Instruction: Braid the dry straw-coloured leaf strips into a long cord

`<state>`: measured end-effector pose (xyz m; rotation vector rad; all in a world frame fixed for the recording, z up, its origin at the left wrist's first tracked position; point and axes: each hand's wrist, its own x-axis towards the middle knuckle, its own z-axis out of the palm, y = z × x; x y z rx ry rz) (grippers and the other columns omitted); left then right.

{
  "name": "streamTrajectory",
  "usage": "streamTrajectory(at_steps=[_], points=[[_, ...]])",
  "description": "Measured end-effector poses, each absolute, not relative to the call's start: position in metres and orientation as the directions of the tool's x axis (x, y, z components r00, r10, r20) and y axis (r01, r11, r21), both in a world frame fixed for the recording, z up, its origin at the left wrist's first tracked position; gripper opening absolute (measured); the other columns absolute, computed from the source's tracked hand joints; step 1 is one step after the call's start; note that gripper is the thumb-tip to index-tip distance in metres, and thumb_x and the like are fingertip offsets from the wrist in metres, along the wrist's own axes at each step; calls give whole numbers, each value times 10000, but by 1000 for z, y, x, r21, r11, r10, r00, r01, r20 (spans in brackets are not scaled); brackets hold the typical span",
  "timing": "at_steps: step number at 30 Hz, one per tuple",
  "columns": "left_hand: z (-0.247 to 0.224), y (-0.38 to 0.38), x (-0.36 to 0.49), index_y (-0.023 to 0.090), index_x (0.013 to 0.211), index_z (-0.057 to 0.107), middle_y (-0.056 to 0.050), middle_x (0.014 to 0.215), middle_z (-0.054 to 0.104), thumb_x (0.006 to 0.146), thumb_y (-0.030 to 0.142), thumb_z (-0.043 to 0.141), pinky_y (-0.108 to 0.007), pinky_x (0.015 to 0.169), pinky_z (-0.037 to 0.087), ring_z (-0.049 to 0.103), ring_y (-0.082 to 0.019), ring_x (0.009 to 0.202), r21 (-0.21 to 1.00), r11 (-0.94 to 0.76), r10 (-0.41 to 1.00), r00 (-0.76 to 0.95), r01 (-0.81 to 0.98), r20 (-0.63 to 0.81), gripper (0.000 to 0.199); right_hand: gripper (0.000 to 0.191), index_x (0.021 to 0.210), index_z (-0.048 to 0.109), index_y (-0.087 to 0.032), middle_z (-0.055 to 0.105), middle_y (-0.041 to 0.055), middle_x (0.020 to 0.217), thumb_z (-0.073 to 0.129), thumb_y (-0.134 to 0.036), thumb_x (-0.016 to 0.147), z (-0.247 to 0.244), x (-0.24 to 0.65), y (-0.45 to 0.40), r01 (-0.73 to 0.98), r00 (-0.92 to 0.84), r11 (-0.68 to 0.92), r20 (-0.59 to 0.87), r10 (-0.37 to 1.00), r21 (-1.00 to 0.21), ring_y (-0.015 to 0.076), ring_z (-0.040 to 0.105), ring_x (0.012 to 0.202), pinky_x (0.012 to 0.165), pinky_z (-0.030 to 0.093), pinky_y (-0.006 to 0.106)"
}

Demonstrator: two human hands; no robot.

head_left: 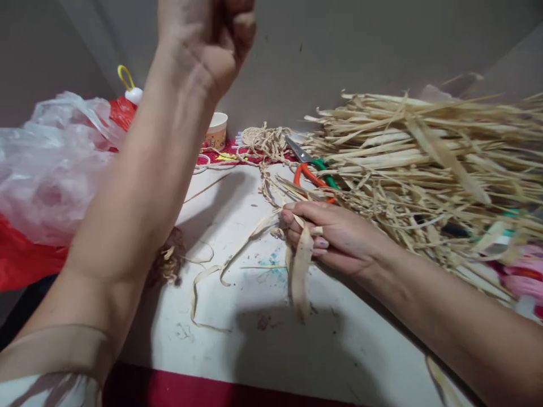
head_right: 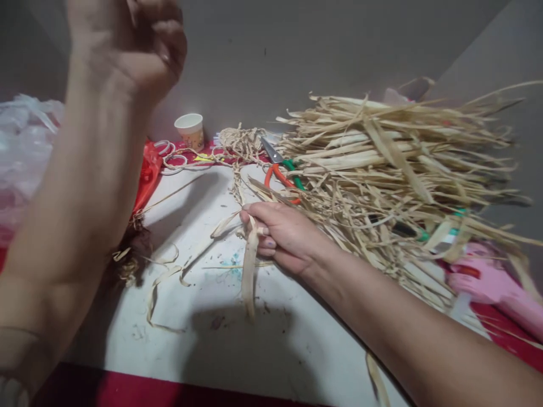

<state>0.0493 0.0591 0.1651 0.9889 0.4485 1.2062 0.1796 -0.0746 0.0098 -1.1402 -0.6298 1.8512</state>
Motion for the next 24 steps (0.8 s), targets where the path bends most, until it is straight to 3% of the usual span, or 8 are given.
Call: streamTrajectory(at_steps=[3, 6, 8, 11, 13, 16, 21, 24], points=[[152, 96, 40, 122, 524, 422, 120, 364, 189, 896, 186, 116, -130, 503, 146, 134, 27, 437, 942, 33, 977, 208, -335, 39, 486, 196, 557, 524, -134, 313, -63, 434, 591, -197, 730, 9, 180, -74, -392, -237, -502, -443, 865, -771, 7, 198, 321, 297, 139, 146], [129, 116, 33, 196, 645, 377, 125, 396, 204, 940, 181, 240, -156, 488, 188, 138, -47, 530, 980, 34, 987, 161, -197, -2, 325, 200, 553, 512, -141, 318, -64, 431, 608, -204, 717, 8, 181, -74, -388, -248, -499, -434, 866, -775, 10, 187, 330, 297, 134, 145], [115, 117, 31, 193, 695, 404, 107, 442, 229, 928, 212, 298, -209, 508, 190, 166, -59, 577, 996, -85, 988, 131, 19, 82, 257, 199, 565, 515, -145, 320, -67, 431, 612, -216, 724, 8, 182, -73, -394, -251, -501, -434, 865, -771, 11, 181, 329, 300, 132, 145], [105, 106, 30, 200, 742, 463, 73, 499, 273, 904, 301, 361, -259, 534, 177, 209, -75, 674, 920, -291, 955, 132, 262, 264, 217, 193, 587, 531, -140, 328, -70, 426, 609, -225, 742, 6, 184, -72, -392, -251, -497, -430, 867, -774, 8, 178, 321, 306, 139, 144], [103, 95, 29, 209, 713, 459, 58, 499, 298, 899, 323, 352, -270, 540, 174, 222, -84, 678, 908, -319, 945, 157, 271, 285, 243, 188, 595, 537, -135, 337, -70, 426, 609, -223, 745, 6, 184, -72, -387, -257, -492, -422, 870, -780, 5, 184, 319, 309, 147, 141], [95, 74, 26, 183, 686, 452, 65, 522, 431, 858, 235, 396, -243, 530, 186, 276, -40, 565, 966, -192, 938, 321, 174, 129, 188, 200, 599, 529, -136, 334, -75, 427, 613, -237, 750, 7, 184, -71, -392, -276, -492, -411, 869, -777, 6, 199, 314, 308, 144, 136], [56, 32, 25, 95, 691, 616, -53, 667, 659, 730, 200, 558, -232, 424, 236, 396, -48, 415, 886, 166, 710, 570, 434, -412, 127, 223, 607, 533, -134, 332, -84, 412, 629, -271, 754, 7, 185, -70, -396, -303, -495, -399, 866, -774, 6, 201, 306, 307, 138, 132], [39, 12, 26, 107, 693, 649, -16, 615, 628, 747, 215, 550, -212, 433, 310, 478, -68, 463, 888, 243, 637, 627, 390, -449, 155, 223, 630, 561, -122, 337, -85, 409, 627, -284, 768, 6, 186, -70, -372, -311, -486, -387, 868, -791, 3, 201, 312, 316, 144, 129]])
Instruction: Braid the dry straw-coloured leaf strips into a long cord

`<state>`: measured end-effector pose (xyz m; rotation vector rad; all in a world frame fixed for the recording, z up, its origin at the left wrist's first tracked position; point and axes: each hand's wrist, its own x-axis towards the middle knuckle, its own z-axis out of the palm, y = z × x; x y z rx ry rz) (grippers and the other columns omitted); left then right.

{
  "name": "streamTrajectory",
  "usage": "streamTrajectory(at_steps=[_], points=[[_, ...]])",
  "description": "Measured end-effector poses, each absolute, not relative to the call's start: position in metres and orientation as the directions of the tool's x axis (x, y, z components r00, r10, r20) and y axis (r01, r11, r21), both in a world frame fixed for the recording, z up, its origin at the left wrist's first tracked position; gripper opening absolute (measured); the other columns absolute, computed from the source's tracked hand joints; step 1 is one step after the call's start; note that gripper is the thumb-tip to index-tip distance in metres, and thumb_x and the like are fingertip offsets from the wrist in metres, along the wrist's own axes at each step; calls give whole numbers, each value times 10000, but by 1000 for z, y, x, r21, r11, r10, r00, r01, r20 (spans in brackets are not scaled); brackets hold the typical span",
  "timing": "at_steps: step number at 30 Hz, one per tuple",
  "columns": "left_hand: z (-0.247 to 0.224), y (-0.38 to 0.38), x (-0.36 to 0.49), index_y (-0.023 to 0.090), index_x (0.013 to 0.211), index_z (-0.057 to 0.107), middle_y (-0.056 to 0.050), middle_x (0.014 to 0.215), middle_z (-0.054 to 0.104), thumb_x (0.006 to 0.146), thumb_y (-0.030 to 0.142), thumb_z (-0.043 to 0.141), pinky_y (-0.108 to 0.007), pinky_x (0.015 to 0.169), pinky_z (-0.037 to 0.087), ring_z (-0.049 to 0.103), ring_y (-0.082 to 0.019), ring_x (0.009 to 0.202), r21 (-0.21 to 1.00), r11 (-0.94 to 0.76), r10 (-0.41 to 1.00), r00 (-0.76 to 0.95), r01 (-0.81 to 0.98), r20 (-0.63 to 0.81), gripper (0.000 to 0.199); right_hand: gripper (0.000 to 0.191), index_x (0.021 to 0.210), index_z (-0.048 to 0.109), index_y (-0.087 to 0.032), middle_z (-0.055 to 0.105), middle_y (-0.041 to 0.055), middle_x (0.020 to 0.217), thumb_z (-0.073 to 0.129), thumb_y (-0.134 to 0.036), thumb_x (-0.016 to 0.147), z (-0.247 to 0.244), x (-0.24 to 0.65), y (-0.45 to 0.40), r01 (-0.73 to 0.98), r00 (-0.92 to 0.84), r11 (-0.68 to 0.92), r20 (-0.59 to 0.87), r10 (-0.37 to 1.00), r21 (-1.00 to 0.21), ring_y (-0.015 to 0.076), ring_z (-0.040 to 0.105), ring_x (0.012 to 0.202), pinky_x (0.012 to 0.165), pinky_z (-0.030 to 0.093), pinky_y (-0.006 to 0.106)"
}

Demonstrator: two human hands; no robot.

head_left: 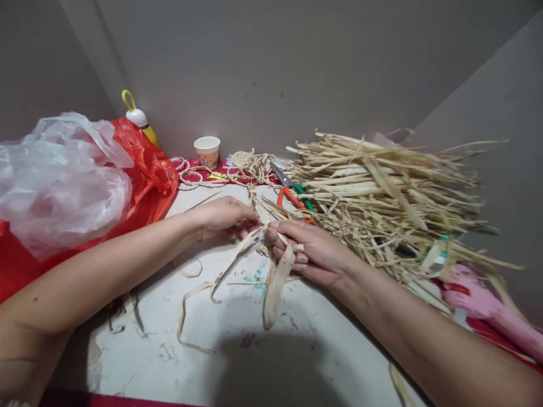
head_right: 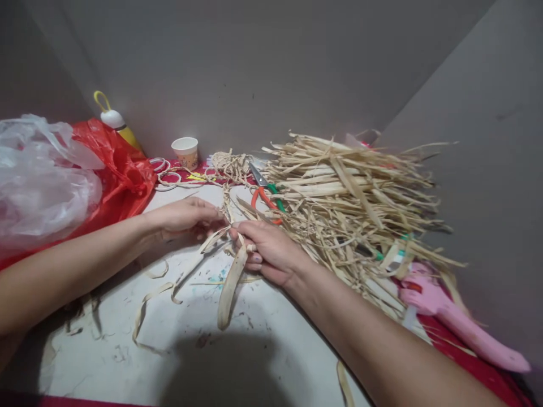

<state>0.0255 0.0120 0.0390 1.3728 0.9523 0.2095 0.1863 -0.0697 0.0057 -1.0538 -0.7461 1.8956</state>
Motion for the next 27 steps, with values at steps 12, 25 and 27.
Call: streamTrajectory(at_steps=[12, 25, 27], points=[[30, -6, 29, 129, 631, 585, 69, 453, 412, 725, 187, 538, -199, 382, 161, 257, -34, 376, 926, 187, 607, 703, 328, -372, 120, 206, 662, 532, -138, 316, -99, 441, 631, -294, 754, 6, 185, -70, -284, -347, -502, -400, 848, -817, 12, 234, 312, 310, 159, 135], [26, -1, 28, 138, 608, 599, 65, 442, 374, 749, 208, 469, -219, 382, 184, 239, -53, 372, 908, 37, 614, 707, 417, -350, 204, 296, 723, 514, -157, 336, -98, 409, 560, -433, 821, 1, 189, -70, -8, -339, -387, -362, 869, -922, 28, 254, 306, 321, 160, 155], [24, 0, 26, 148, 610, 587, 75, 425, 318, 768, 241, 473, -233, 355, 137, 201, -56, 349, 909, 93, 565, 730, 407, -385, 216, 300, 732, 508, -162, 329, -100, 411, 546, -444, 829, 0, 190, -71, 51, -325, -350, -347, 880, -935, 32, 255, 313, 325, 170, 159]])
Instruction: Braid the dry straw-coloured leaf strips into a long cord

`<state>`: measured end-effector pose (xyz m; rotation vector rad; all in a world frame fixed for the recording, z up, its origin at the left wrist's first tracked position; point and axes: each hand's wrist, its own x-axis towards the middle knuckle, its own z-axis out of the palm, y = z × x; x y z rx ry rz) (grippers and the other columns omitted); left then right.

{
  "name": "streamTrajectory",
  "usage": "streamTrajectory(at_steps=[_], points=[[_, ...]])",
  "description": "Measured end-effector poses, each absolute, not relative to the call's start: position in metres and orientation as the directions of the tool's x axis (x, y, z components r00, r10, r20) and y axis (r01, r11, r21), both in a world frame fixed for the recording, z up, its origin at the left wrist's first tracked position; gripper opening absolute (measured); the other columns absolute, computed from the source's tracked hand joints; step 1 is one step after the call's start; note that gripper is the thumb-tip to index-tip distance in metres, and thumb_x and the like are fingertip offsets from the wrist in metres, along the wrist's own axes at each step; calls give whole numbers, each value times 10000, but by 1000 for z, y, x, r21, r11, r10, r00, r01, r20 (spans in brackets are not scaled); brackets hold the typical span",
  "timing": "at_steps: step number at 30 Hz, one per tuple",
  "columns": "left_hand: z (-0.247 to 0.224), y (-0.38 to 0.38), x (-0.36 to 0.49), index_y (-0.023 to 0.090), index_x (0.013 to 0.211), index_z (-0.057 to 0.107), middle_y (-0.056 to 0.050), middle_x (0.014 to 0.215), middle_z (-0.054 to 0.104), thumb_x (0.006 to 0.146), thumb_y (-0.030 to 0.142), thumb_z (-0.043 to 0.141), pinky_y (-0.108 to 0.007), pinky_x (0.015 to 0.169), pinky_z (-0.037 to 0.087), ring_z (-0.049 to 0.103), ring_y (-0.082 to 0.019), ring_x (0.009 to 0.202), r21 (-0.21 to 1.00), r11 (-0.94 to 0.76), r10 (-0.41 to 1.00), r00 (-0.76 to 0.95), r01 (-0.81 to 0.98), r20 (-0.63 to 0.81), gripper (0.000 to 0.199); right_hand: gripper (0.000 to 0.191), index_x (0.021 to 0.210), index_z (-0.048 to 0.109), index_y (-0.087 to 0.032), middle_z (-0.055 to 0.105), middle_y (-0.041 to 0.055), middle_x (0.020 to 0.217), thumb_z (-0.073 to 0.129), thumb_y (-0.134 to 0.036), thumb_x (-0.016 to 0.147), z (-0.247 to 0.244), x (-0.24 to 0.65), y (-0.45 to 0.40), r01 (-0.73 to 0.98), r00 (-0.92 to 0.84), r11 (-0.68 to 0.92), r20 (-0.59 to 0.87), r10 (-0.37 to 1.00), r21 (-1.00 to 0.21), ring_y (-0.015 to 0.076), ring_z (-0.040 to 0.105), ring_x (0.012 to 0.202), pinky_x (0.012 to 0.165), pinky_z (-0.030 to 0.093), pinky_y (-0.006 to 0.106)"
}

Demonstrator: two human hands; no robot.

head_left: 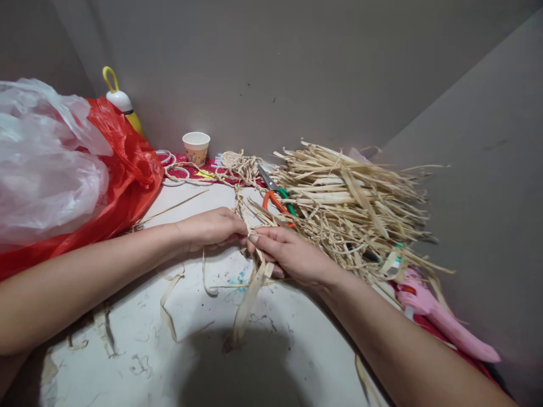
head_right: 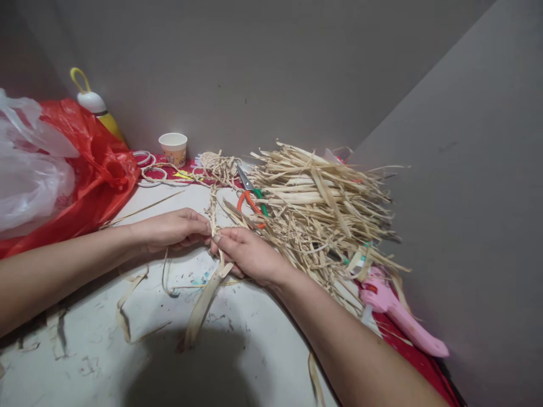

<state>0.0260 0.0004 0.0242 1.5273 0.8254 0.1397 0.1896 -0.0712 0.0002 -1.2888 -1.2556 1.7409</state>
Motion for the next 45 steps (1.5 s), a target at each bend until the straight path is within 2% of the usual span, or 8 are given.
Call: streamTrajectory(at_steps=[12, 18, 21, 25, 30, 36, 41, 45], points=[[21, 1, 24, 142, 634, 558, 81, 423, 364, 771, 205, 540, -228, 355, 112, 222, -33, 329, 913, 181, 558, 727, 366, -401, 153, 308, 714, 462, -175, 340, -83, 519, 480, -437, 875, 7, 196, -74, 322, -300, -171, -272, 914, -931, 38, 275, 368, 351, 224, 181], [18, -1, 23, 161, 563, 475, 81, 450, 348, 730, 214, 561, -211, 409, 154, 244, -38, 395, 920, 27, 605, 727, 390, -326, 195, 227, 684, 490, -171, 339, -87, 457, 522, -348, 823, 11, 195, -73, 411, -188, -183, -279, 942, -893, 44, 287, 351, 341, 231, 174], [19, -2, 24, 162, 535, 442, 73, 484, 346, 714, 180, 549, -212, 447, 186, 265, -48, 453, 910, -94, 625, 736, 403, -261, 208, 183, 672, 517, -164, 394, -78, 415, 521, -299, 794, 13, 192, -73, 339, -141, -303, -366, 920, -891, 48, 332, 305, 323, 247, 172], [22, -4, 25, 157, 552, 469, 68, 509, 361, 725, 174, 531, -211, 474, 216, 287, -59, 494, 889, -185, 637, 740, 418, -215, 185, 178, 662, 556, -145, 438, -62, 380, 517, -284, 767, 16, 186, -75, 58, -163, -449, -452, 877, -892, 43, 331, 262, 292, 183, 161], [16, -5, 25, 140, 572, 547, 24, 527, 515, 753, 200, 522, -211, 470, 263, 360, -62, 474, 918, -69, 622, 736, 390, -266, 193, 192, 689, 587, -129, 580, -2, 459, 525, -297, 757, 14, 170, -84, -47, -147, -478, -467, 872, -877, 46, 389, 279, 296, 193, 155], [17, -11, 29, 156, 517, 501, 57, 387, 418, 743, 155, 526, -225, 364, 140, 248, -39, 334, 931, 200, 634, 684, 307, -362, 227, 219, 607, 567, -155, 585, 2, 478, 495, -271, 779, 9, 162, -91, 294, -34, -281, -304, 952, -914, 71, 419, 322, 360, 315, 197], [17, -15, 31, 155, 544, 512, 79, 390, 385, 721, 166, 579, -213, 357, 141, 258, -29, 327, 924, 234, 695, 612, 304, -377, 190, 292, 516, 529, -174, 555, 17, 485, 452, -203, 796, 3, 164, -93, 639, -23, -32, -60, 998, -768, 105, 463, 448, 473, 330, 225], [15, -15, 31, 158, 548, 514, 79, 390, 389, 702, 172, 595, -216, 357, 147, 265, -32, 334, 925, 254, 695, 612, 283, -378, 174, 296, 550, 524, -179, 524, 28, 519, 435, -231, 828, 2, 164, -96, 794, -25, 31, 19, 1000, -607, 120, 420, 491, 519, 293, 252]])
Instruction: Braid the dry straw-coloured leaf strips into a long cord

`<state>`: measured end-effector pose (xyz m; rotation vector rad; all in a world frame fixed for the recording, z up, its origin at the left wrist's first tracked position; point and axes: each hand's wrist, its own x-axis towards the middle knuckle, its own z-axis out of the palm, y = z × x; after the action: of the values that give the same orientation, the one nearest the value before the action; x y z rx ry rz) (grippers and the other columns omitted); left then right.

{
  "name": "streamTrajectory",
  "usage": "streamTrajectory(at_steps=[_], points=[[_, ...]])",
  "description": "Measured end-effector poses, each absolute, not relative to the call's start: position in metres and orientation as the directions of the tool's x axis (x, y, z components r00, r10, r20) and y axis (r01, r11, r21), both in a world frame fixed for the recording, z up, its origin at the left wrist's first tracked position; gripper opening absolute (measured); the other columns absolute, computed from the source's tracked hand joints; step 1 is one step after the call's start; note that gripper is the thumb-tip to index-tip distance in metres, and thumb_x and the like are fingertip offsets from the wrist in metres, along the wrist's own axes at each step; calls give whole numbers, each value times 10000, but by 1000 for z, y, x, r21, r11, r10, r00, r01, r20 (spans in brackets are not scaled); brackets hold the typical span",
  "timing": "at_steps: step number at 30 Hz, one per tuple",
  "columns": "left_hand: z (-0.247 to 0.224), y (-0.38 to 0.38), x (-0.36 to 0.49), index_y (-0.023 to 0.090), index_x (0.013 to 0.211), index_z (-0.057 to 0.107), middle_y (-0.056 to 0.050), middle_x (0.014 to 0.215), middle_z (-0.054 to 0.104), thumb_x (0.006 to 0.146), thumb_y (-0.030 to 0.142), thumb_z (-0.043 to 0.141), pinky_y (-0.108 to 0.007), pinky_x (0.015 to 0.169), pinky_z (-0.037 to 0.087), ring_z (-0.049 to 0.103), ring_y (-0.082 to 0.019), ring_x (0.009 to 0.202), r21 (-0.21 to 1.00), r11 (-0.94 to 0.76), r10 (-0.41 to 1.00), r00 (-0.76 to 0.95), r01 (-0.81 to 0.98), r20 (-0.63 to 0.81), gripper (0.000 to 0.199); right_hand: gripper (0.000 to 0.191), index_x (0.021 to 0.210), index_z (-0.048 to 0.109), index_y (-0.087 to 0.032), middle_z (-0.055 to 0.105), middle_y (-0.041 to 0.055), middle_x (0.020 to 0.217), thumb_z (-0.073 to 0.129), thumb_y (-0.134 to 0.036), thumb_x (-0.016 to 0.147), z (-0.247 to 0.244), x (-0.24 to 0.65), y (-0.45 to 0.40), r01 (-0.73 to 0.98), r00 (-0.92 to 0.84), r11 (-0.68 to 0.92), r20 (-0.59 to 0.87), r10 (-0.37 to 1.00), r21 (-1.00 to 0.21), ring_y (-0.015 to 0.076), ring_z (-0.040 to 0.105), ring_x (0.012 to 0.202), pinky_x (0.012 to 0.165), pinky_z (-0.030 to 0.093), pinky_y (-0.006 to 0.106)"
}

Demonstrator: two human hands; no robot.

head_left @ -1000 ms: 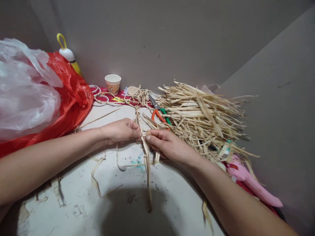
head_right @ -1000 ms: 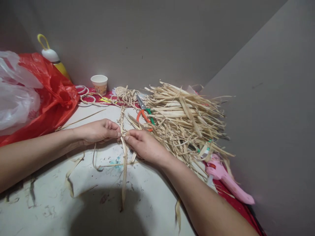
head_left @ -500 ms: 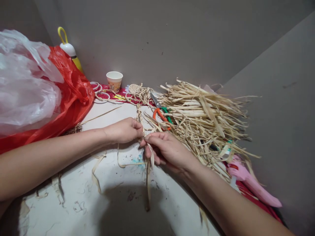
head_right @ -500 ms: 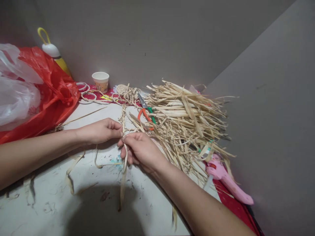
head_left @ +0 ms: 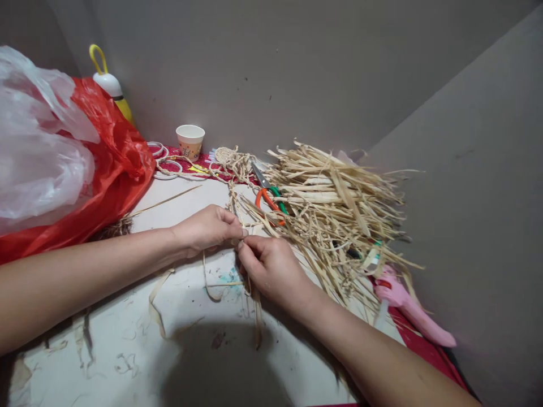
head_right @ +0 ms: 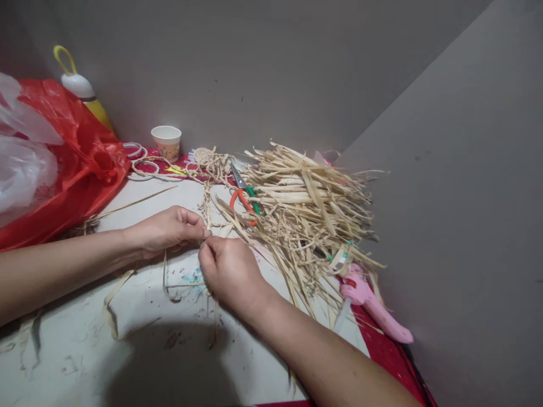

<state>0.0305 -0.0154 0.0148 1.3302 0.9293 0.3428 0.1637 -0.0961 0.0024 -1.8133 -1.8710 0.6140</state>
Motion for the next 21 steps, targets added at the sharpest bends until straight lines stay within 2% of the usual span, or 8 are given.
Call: streamTrajectory(at_steps=[5, 10, 13, 16, 18, 21], points=[[11, -18, 30, 161, 514, 464, 83, 370, 354, 706, 149, 558, -215, 364, 126, 245, -27, 334, 934, 217, 687, 635, 284, -353, 214, 304, 656, 597, -172, 552, 42, 557, 404, -272, 869, 4, 161, -100, 899, -84, 80, 10, 996, -431, 119, 373, 484, 536, 252, 270], [6, -19, 29, 161, 524, 463, 80, 379, 361, 704, 146, 541, -214, 364, 119, 242, -27, 333, 942, 235, 656, 676, 240, -336, 196, 317, 695, 615, -156, 587, 52, 598, 406, -298, 887, 4, 160, -101, 901, -164, 161, 28, 986, -402, 112, 378, 501, 546, 258, 265], [5, -18, 28, 158, 552, 486, 74, 384, 379, 713, 167, 565, -211, 363, 130, 249, -30, 334, 929, 310, 628, 690, 203, -360, 180, 299, 686, 603, -163, 560, 24, 591, 446, -320, 885, 10, 159, -106, 849, -295, 260, -4, 955, -461, 97, 353, 501, 539, 256, 253], [6, -15, 26, 164, 560, 475, 85, 368, 339, 731, 187, 579, -207, 355, 119, 214, -27, 322, 913, 378, 585, 726, 151, -362, 201, 318, 615, 551, -166, 472, -14, 535, 474, -320, 882, 23, 160, -111, 735, -400, 310, -16, 916, -603, 82, 323, 487, 512, 255, 233], [6, -13, 25, 167, 566, 468, 89, 374, 324, 736, 182, 581, -200, 350, 116, 197, -23, 321, 910, 400, 564, 754, 107, -336, 205, 353, 568, 507, -166, 428, -17, 513, 473, -324, 883, 32, 164, -111, 664, -292, 244, 55, 955, -707, 85, 338, 488, 497, 272, 226], [6, -10, 25, 168, 591, 474, 93, 394, 316, 742, 186, 596, -190, 349, 117, 191, -21, 332, 905, 419, 548, 773, 78, -320, 195, 315, 612, 535, -171, 474, 1, 552, 506, -357, 865, 40, 175, -103, 551, 55, 112, 170, 984, -827, 106, 411, 522, 497, 319, 230]])
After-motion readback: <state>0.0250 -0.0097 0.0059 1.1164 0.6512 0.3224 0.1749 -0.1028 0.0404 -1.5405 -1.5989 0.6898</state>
